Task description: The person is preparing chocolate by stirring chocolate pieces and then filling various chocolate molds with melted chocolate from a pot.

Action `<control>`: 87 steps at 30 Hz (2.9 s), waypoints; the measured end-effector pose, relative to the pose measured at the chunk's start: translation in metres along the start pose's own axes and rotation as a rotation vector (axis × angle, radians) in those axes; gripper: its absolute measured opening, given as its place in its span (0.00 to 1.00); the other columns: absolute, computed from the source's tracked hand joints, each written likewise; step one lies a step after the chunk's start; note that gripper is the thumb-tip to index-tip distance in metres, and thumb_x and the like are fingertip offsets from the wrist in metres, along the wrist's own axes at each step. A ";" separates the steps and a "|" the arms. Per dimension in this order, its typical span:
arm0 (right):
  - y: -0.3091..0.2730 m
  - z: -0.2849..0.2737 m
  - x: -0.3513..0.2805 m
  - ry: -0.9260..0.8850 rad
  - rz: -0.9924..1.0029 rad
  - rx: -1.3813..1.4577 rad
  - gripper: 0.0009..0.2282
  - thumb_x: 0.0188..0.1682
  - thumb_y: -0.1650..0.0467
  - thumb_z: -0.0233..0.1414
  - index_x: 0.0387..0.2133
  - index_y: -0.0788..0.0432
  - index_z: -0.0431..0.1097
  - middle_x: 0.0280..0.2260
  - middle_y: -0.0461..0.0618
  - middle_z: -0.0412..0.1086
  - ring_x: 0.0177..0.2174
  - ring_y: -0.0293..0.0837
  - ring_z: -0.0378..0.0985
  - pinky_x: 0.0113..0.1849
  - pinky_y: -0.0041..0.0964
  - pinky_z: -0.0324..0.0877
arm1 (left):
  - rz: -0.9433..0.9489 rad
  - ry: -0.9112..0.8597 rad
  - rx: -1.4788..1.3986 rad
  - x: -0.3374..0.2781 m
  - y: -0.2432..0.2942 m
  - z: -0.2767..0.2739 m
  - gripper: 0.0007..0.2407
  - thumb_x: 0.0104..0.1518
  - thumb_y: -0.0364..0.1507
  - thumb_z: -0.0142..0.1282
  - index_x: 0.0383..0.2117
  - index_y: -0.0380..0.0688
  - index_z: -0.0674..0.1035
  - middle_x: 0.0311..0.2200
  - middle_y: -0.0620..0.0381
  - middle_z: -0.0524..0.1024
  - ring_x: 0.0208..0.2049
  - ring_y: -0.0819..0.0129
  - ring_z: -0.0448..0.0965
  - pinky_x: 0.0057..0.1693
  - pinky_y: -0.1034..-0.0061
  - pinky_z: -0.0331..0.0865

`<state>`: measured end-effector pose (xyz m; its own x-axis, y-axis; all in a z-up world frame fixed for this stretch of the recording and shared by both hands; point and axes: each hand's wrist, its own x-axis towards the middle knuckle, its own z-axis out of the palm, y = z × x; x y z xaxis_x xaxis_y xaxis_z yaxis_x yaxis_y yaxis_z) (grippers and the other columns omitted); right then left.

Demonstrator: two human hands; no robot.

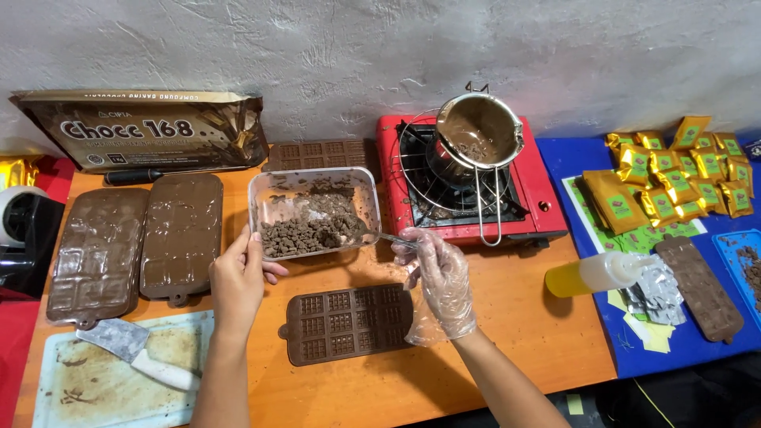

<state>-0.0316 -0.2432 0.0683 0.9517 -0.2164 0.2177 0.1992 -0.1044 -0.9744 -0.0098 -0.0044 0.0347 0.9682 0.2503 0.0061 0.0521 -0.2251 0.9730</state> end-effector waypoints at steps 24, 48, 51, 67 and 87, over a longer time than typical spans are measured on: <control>-0.077 -0.088 0.052 0.216 -0.300 0.002 0.13 0.52 0.63 0.42 0.37 0.60 0.67 0.31 0.51 0.73 0.27 0.37 0.77 0.19 0.18 0.70 | -0.247 -0.087 -0.103 0.010 -0.004 0.013 0.16 0.61 0.27 0.40 0.56 0.39 0.66 0.15 0.40 0.74 0.15 0.63 0.72 0.22 0.76 0.66; -0.019 -0.130 0.091 0.175 -0.799 -0.454 0.08 0.53 0.79 0.41 0.42 0.69 0.64 0.34 0.61 0.71 0.34 0.47 0.78 0.26 0.26 0.77 | -0.244 -0.069 -0.038 0.011 -0.006 0.019 0.17 0.61 0.26 0.40 0.57 0.33 0.63 0.23 0.36 0.75 0.18 0.57 0.75 0.23 0.74 0.67; -0.008 -0.136 0.094 0.195 -0.925 -0.503 0.08 0.53 0.80 0.41 0.43 0.69 0.64 0.35 0.59 0.72 0.31 0.44 0.79 0.29 0.26 0.77 | -0.271 -0.063 0.004 0.011 -0.005 0.018 0.19 0.61 0.25 0.40 0.58 0.34 0.61 0.19 0.34 0.75 0.18 0.56 0.75 0.25 0.73 0.68; -0.020 -0.128 0.078 0.250 -0.752 -0.543 0.09 0.55 0.73 0.40 0.39 0.68 0.66 0.31 0.58 0.72 0.28 0.44 0.77 0.27 0.27 0.75 | -0.242 -0.142 -0.010 0.011 -0.009 0.013 0.17 0.61 0.26 0.37 0.57 0.37 0.64 0.17 0.35 0.75 0.18 0.56 0.76 0.25 0.73 0.70; 0.031 -0.008 0.026 -0.282 -0.755 -0.452 0.07 0.42 0.78 0.51 0.34 0.65 0.72 0.33 0.60 0.72 0.29 0.51 0.76 0.30 0.40 0.74 | 0.083 -0.051 0.104 -0.004 0.009 0.001 0.16 0.60 0.24 0.40 0.55 0.31 0.65 0.24 0.35 0.77 0.19 0.62 0.78 0.22 0.79 0.69</control>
<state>-0.0029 -0.2600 0.0442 0.6397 0.3015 0.7071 0.7366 -0.5034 -0.4517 -0.0124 -0.0087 0.0430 0.9813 0.1791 0.0710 -0.0060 -0.3398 0.9405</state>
